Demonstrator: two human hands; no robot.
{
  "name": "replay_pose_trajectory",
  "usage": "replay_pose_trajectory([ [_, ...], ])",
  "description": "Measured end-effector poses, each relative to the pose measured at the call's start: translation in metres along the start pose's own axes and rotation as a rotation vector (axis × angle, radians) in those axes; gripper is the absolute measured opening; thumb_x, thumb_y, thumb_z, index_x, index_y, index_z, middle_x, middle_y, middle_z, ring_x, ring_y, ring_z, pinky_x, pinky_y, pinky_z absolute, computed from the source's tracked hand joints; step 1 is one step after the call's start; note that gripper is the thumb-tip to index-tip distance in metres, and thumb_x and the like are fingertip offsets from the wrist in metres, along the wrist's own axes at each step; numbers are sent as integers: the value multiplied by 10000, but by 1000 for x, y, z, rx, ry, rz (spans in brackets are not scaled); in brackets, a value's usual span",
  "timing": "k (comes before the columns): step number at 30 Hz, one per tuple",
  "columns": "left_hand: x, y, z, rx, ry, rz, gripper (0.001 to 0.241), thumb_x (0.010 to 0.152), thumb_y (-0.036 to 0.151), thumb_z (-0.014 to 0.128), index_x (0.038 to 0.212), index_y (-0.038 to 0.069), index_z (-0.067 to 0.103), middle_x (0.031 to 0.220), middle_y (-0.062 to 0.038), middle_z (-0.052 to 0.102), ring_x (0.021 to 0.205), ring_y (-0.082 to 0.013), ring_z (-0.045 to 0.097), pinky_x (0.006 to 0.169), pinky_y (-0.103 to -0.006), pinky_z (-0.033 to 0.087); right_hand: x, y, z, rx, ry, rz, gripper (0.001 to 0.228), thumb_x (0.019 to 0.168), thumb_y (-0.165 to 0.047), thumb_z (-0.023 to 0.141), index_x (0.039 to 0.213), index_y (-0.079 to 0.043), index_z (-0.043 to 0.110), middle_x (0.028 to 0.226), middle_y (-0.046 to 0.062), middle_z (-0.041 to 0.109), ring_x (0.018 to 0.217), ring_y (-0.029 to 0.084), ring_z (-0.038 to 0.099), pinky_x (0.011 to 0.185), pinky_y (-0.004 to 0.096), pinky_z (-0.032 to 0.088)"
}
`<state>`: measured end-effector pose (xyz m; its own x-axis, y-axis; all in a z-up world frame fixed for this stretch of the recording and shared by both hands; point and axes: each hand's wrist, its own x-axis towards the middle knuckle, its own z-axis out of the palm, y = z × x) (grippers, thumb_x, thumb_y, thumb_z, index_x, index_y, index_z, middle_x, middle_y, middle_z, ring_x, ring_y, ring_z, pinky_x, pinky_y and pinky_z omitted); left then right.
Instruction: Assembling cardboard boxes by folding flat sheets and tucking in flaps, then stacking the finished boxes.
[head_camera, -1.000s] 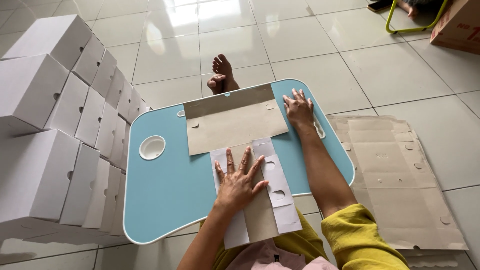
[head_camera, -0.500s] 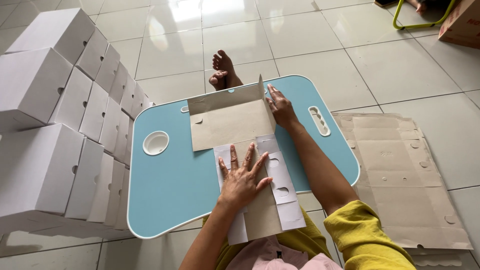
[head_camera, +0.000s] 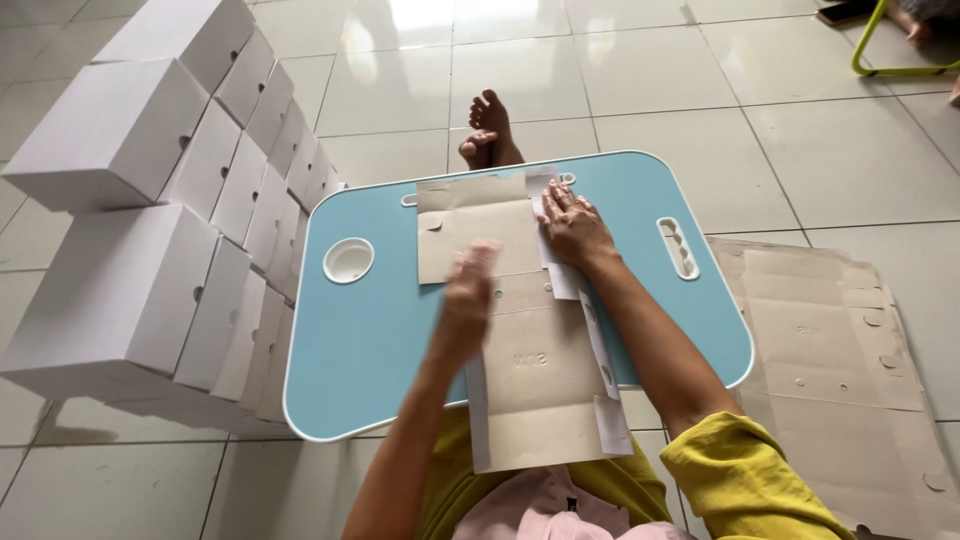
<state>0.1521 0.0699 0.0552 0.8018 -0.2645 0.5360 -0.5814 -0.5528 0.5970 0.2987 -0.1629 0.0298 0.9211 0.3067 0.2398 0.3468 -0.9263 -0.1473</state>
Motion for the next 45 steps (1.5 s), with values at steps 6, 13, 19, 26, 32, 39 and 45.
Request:
replay_pose_trajectory([
  [6, 30, -128, -28, 158, 258, -523, 552, 910, 27, 493, 1445, 156, 535, 1051, -125, 585, 1083, -345, 630, 995, -453, 470, -1, -5, -1, 30, 53, 30, 613, 1092, -484, 299, 1545, -110, 478, 1619, 138, 424, 1493, 300, 404, 1199, 499, 345],
  [13, 54, -77, -46, -355, 468, -717, 464, 957, 15, 448, 1396, 129, 544, 967, -151, 724, 806, -206, 695, 647, -322, 595, -2, -5, -6, 21, 38, 21, 607, 1088, -470, 309, 1546, -106, 471, 1620, 136, 422, 1496, 288, 396, 1203, 470, 344],
  [19, 63, -89, -21, -738, 442, -641, 492, 954, -80, 462, 1412, 99, 461, 1028, -148, 683, 808, -197, 717, 737, -318, 651, -1, -6, -5, 14, 49, 19, 601, 1085, -455, 318, 1548, -101, 466, 1622, 146, 416, 1492, 306, 402, 1204, 483, 343],
  [26, 85, -134, 38, 416, 357, -571, 953, 801, 192, 813, 1550, 5, 254, 1254, -274, 607, 1155, -403, 588, 1040, -513, 357, -2, -8, -4, 11, 46, 32, 590, 1081, -445, 323, 1537, -110, 490, 1620, 129, 424, 1493, 284, 405, 1203, 469, 341],
  [32, 104, -124, 48, 102, 364, -572, 903, 831, 28, 658, 1594, 79, 178, 1312, -286, 598, 1252, -434, 556, 1074, -531, 396, -6, -10, -7, -5, 60, 21, 574, 1087, -436, 341, 1528, -103, 498, 1609, 143, 436, 1485, 293, 415, 1193, 473, 361],
  [39, 100, -119, 52, 242, 64, -337, 593, 947, 75, 440, 1539, 109, 448, 1589, -139, 450, 1465, -374, 402, 1184, -560, 335, -3, -12, -11, 29, 45, 29, 552, 1090, -400, 350, 1506, -74, 509, 1643, 144, 382, 1512, 304, 367, 1207, 490, 337],
  [45, 97, -97, 52, 599, -206, -330, 564, 1019, 276, 431, 1556, 105, 422, 1663, -154, 308, 1542, -354, 258, 1199, -585, 290, 15, 6, 19, 77, -40, 70, 541, 1024, -372, 375, 1487, -110, 472, 1680, 111, 318, 1542, 298, 307, 1229, 554, 270],
])
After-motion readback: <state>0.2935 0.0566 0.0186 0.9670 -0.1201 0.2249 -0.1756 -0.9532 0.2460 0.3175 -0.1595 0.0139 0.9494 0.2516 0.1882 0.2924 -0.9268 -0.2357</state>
